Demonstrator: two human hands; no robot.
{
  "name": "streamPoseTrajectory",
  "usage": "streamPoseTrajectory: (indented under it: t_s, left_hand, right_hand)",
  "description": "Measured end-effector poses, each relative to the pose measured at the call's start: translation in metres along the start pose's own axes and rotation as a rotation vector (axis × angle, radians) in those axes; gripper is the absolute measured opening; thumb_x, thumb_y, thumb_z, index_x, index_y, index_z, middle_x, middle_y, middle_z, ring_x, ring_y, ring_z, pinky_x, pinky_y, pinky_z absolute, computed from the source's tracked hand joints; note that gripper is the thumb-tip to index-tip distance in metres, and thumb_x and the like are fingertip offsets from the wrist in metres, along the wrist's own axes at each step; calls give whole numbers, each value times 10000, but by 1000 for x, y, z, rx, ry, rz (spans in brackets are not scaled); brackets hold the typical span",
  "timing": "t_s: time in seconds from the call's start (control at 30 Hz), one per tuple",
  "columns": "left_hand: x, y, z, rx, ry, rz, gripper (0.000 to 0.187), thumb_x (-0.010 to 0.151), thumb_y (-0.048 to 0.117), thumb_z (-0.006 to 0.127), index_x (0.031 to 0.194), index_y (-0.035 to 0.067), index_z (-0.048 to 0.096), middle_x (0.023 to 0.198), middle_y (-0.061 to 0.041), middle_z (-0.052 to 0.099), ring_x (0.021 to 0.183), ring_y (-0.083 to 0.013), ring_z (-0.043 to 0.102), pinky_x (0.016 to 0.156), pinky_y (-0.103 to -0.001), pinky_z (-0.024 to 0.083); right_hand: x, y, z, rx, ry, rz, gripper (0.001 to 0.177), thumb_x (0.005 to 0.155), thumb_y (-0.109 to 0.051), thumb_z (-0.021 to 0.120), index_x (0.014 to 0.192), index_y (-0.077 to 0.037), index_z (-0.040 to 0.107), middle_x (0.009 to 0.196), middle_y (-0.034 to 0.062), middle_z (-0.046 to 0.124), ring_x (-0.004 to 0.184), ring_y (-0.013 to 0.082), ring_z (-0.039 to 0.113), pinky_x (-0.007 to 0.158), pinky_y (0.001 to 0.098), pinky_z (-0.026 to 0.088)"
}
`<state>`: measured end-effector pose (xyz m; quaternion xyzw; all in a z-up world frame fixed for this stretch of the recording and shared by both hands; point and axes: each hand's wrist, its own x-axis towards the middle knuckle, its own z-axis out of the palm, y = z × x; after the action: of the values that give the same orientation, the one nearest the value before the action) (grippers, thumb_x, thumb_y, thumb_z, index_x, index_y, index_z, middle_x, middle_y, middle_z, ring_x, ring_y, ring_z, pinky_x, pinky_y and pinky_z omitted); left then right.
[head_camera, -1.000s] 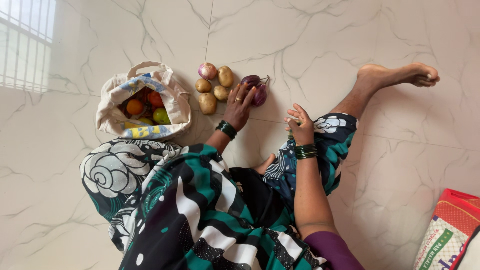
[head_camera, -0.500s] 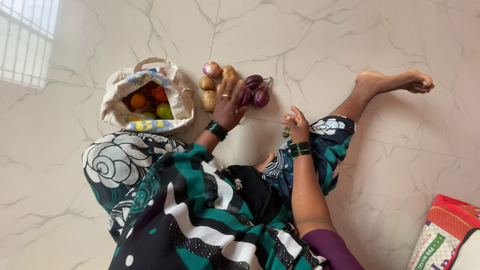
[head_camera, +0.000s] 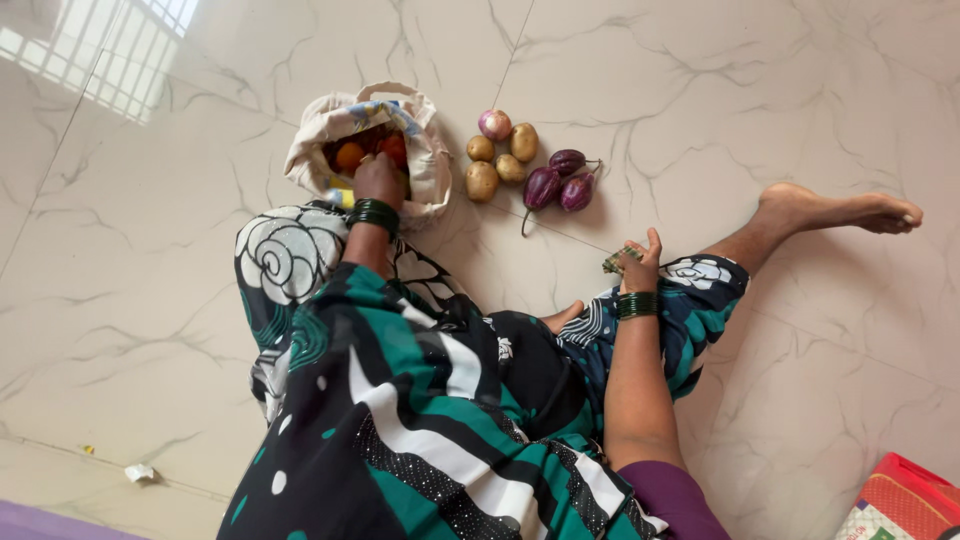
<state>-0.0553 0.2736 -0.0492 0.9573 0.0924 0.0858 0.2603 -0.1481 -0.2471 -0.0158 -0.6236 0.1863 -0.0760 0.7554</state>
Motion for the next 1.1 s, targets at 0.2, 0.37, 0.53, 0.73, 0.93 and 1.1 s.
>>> streamPoseTrajectory:
  t_s: [0.2,0.37,0.53,0.73,0.93,1.1]
  left_hand:
    - [0,3,18,169,-209,-80,386,822,83,685,1193,19,598,1224,-254,622,1136,-441,600,985,-482,519]
    - [-6,24,-10,197,-191,-149,502,748,139,754,1199,19,572,1247,-246,586,1156,-428,583,994,-451,506]
    - [-21,52,-63,63,-115,-229,590,748,339,836,1172,18,581,1296,-278,544,1114,-422,604,961,-463,522]
    - [-49,66,-81,-284,50,-213,661,775,400,840,1236,27,548,1247,-227,618,1101,-386,651,938,-468,541]
    - [-69,86,-57,-1005,-63,4,650,853,249,777,1393,118,440,1234,-140,619,1062,-302,678,885,-415,580]
    - [-118,126,-57,-1774,-703,-227,413,948,226,641,1336,180,506,1151,-103,615,1000,-331,717,828,-433,631]
  right_hand:
    - [-11,-12,-2,-100,181,-72,843,715,221,526,1500,-52,388,1023,132,636,794,202,676,642,338,612]
    - [-21,-14,3,-23,39,-141,463,849,208,578,1300,115,624,1055,149,703,903,224,698,797,336,629]
    - [-30,-17,2,45,108,-54,448,842,163,608,1263,11,579,1046,126,711,887,204,713,731,363,630]
    - [-55,-13,-7,340,-11,38,382,939,27,659,1306,-60,597,1101,90,693,915,236,700,748,416,624]
    - [-103,-55,21,422,-197,62,431,930,18,602,1340,-113,619,1117,80,699,1001,229,691,884,453,597]
    - [-144,-105,68,350,-333,21,428,969,21,608,1387,-68,620,1216,95,696,1080,229,690,978,429,573]
